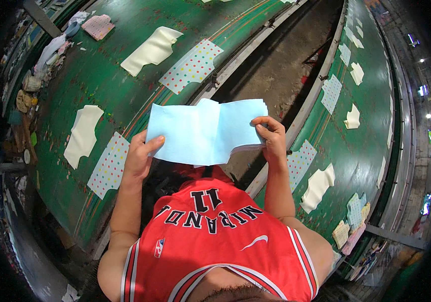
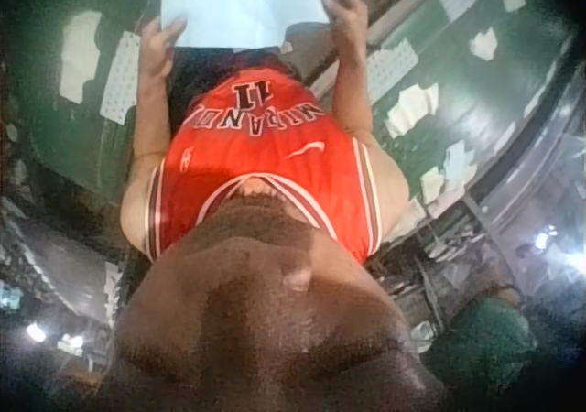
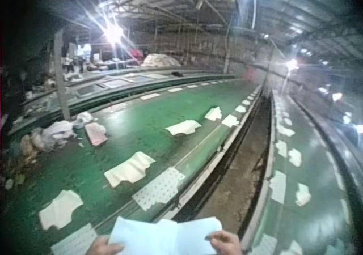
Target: The person folds light blue face masks on a green work table. They pick up a mask, align the edges, fold it in half, then fold it again into a compact shape, and place it on the table.
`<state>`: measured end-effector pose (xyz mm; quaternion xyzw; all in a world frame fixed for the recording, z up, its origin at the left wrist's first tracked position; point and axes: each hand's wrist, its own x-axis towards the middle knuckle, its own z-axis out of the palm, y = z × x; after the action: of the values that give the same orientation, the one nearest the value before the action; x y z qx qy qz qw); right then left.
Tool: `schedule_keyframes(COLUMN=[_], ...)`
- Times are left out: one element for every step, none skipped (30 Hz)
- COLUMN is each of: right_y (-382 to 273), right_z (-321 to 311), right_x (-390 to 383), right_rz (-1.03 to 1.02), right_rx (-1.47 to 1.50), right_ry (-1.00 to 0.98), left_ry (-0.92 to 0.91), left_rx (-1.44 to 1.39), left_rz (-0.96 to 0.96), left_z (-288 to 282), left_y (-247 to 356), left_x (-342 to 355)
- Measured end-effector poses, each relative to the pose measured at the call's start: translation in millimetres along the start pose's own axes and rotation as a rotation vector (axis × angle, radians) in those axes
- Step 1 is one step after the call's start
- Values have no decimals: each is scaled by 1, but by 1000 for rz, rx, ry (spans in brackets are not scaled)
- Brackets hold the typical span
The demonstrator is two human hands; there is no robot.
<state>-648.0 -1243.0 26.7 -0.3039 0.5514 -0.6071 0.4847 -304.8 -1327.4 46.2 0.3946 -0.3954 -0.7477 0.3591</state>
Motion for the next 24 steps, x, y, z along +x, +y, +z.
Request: schedule_keyframes(right_y=[-1,-3,-5,-7,-9,-11,-13,-15,-18,-22,-25,-29,-33,-38,-43,-49,-53,-58,-61,-63,-63,-64,-64,-66], right_z=[-2,-3,-6,-9,-12,-14,-16,-18,-21,-23,-25,-27,-29,-30,-32,-34,-36,-39,-43,-46,-46,-48,-49,-50], right_x=[7,16,26,35,45,56,69,82,96,110,125,141,159,175,190,204,217,227,235,241,248,254,260,268], right_rz=[-11,-24,-37,-49,-74,-80,-101,-135,-79,-36,11,30,52,81,82,88,107,101,107,114,46,44,37,30], right_rx=[4,7,-16,-39,-64,-81,-101,-125,-112,-102,-91,-113,-136,-165,-157,-153,-152,-114,-76,-37,-19,-36,-50,-71], right_ry=[-2,-5,-9,-10,-14,-4,1,-2,10,14,15,15,12,13,-5,-19,-21,-41,-47,-49,-59,-47,-47,-41], left_ry=[-3,13,28,24,26,8,-9,-20,-28,-37,-25,14,51,89,203,316,362,191,-91,-184,-200,-140,52,114], left_rx=[-1,-11,-22,-48,-22,-11,5,30,60,92,94,31,-30,-91,-234,-376,-520,-621,-721,-741,-750,-754,-707,-684], left_rz=[1,-1,-13,-19,-17,-5,1,30,48,65,85,59,34,11,10,11,66,111,229,269,266,215,112,93], left_z=[2,3,4,6,7,8,9,11,14,16,19,21,23,25,27,29,30,26,20,18,18,18,21,24], left_y=[1,2,3,4,6,8,11,12,14,15,16,16,16,16,13,9,6,5,6,5,6,7,8,10], left_x=[7,15,23,31,40,49,61,73,84,96,108,121,132,143,154,167,176,188,202,208,214,221,221,226])
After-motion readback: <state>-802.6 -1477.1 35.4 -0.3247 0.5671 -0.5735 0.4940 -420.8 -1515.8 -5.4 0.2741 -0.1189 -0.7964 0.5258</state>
